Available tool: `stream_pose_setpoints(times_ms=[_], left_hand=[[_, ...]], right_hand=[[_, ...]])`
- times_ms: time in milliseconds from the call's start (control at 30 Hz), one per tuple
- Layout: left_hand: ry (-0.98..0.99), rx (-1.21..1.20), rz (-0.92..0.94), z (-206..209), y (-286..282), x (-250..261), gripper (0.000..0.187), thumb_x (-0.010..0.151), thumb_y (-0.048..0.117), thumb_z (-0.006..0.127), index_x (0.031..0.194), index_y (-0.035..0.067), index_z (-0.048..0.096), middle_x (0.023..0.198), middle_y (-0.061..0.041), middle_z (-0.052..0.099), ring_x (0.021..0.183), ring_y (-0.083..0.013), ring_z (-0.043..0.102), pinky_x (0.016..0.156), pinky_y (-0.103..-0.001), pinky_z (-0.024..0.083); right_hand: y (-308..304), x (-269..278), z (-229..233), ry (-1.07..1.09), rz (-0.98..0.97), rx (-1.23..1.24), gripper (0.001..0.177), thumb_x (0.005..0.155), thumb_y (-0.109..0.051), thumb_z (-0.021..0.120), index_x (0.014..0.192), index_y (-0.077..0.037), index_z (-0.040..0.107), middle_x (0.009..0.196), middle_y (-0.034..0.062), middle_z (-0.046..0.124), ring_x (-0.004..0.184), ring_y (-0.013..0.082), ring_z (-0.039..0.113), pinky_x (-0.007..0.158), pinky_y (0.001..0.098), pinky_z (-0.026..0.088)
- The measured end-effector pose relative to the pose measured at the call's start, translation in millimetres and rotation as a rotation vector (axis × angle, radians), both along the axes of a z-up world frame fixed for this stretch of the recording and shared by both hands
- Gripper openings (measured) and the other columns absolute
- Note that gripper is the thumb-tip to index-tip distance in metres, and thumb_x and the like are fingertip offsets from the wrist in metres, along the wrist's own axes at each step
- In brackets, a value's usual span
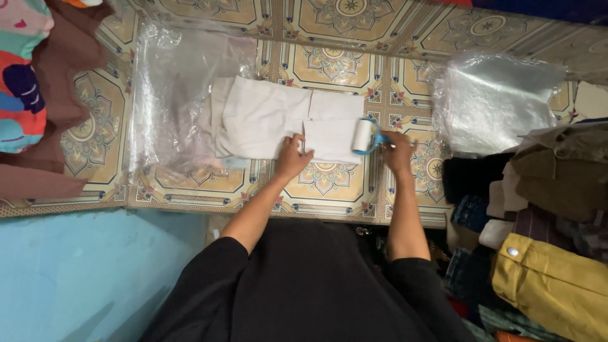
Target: Cleaning a white shirt with a lint roller and then folding it for packaging.
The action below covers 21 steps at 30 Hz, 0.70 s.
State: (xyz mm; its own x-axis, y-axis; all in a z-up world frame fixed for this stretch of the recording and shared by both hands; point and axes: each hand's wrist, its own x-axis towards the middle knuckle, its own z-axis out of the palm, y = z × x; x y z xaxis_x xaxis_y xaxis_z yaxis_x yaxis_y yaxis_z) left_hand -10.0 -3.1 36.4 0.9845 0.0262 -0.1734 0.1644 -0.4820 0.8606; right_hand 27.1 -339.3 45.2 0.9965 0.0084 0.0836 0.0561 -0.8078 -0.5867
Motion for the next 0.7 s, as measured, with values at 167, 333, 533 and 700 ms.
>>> stream_pose_setpoints(times_ms=[167,333,533,700], left_hand=[[-0.011,0.131,-0.193,-13.0,-8.7,4.4,0.064,0.076,0.029,0.088,0.13,0.019,0.056,0.129,-0.016,0.048,0.105,-0.0416,0.071,0.093,-0.049,0.06],[-0.07,0.326,-0.244,-64.6,-12.5,10.2,0.041,0.084,0.018,0.08,0.124,0.021,0.072,0.139,-0.012,0.041,0.126,-0.0435,0.058,0.101,-0.053,0.057],[-0.206,0.317,-0.243,-74.3,-6.9,11.7,0.037,0.085,0.015,0.077,0.122,0.02,0.074,0.136,-0.014,0.044,0.118,-0.0478,0.061,0.096,-0.053,0.059],[-0.14,0.313,-0.281,-70.1,-3.6,5.6,0.043,0.085,0.016,0.076,0.127,0.023,0.072,0.143,-0.013,0.041,0.119,-0.0444,0.061,0.103,-0.05,0.055]], right_hand=[[-34.0,41.6,-43.4,0.031,-0.152,-0.12,0.042,0.096,-0.005,0.069,0.128,-0.033,0.067,0.116,-0.0018,0.065,0.119,0.0301,0.056,0.109,0.0788,0.015],[52.0,99.3,-64.7,-0.09,0.006,-0.154,0.036,0.094,-0.014,0.069,0.123,-0.034,0.072,0.121,-0.0007,0.071,0.119,0.0267,0.065,0.102,0.0623,0.043],[138.3,130.1,-58.8,0.049,0.127,-0.302,0.042,0.093,-0.02,0.072,0.128,-0.042,0.065,0.114,-0.0054,0.069,0.11,0.0244,0.069,0.098,0.0542,0.051],[68.8,116.1,-58.0,0.002,0.072,-0.249,0.037,0.095,-0.012,0.067,0.123,-0.035,0.071,0.115,0.003,0.07,0.115,0.0329,0.066,0.099,0.0679,0.044]])
